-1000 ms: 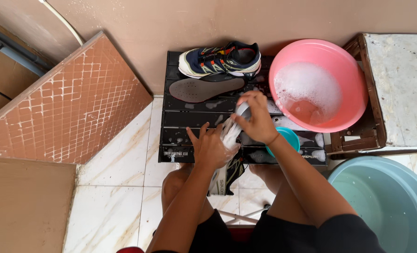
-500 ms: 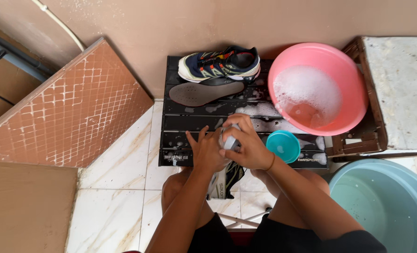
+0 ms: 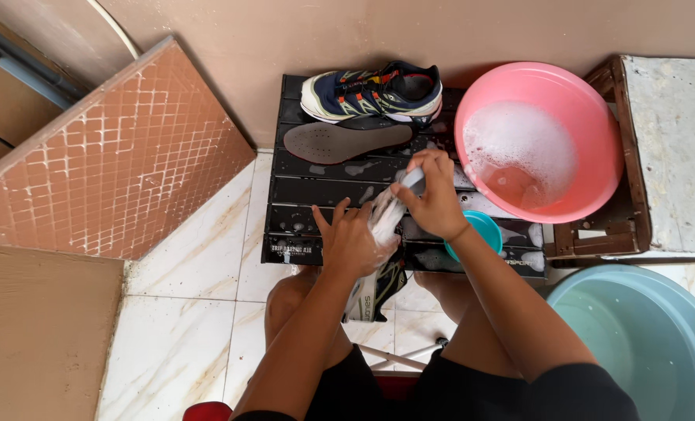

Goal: The person scrubs a white sneaker with a brush and soapy water, then rinses it with water from a small cup. They repeat the process on the second sneaker, scrubbing the exterior and rinsing off the soap.

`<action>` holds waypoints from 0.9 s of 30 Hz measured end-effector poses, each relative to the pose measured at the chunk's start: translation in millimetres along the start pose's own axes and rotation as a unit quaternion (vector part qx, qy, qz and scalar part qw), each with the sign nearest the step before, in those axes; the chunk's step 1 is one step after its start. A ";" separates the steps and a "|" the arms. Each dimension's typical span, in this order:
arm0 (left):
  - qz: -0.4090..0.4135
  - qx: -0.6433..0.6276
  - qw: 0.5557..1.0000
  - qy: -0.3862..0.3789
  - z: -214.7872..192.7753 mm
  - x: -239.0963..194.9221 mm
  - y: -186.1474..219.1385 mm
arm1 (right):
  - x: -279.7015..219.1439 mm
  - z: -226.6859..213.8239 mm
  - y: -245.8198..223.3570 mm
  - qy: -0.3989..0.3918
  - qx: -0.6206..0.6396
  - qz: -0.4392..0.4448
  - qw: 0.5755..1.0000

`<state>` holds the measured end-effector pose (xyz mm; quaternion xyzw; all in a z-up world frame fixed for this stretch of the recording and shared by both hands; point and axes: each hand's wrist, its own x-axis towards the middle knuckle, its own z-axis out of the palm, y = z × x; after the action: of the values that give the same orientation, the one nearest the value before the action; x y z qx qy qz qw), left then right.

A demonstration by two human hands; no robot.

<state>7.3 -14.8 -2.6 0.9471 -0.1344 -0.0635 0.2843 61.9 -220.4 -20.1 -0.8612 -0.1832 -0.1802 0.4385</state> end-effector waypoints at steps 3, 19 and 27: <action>0.015 -0.026 0.999 0.011 7.0 2.0 -9.8 | -1.3 3.3 -36.1 -0.025 0.038 -0.054 0.998; -0.024 0.006 0.999 -0.027 0.9 -3.2 1.7 | -1.7 1.1 -18.4 -0.020 -0.003 -0.137 0.990; -0.003 0.006 1.000 0.016 9.1 0.8 -6.0 | -2.4 -0.6 -13.4 -0.030 0.009 -0.119 0.992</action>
<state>7.6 -15.0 -13.5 0.9502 -0.1275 -0.0488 0.2803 53.4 -213.9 -11.6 -0.8344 -0.2991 -0.2035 0.4158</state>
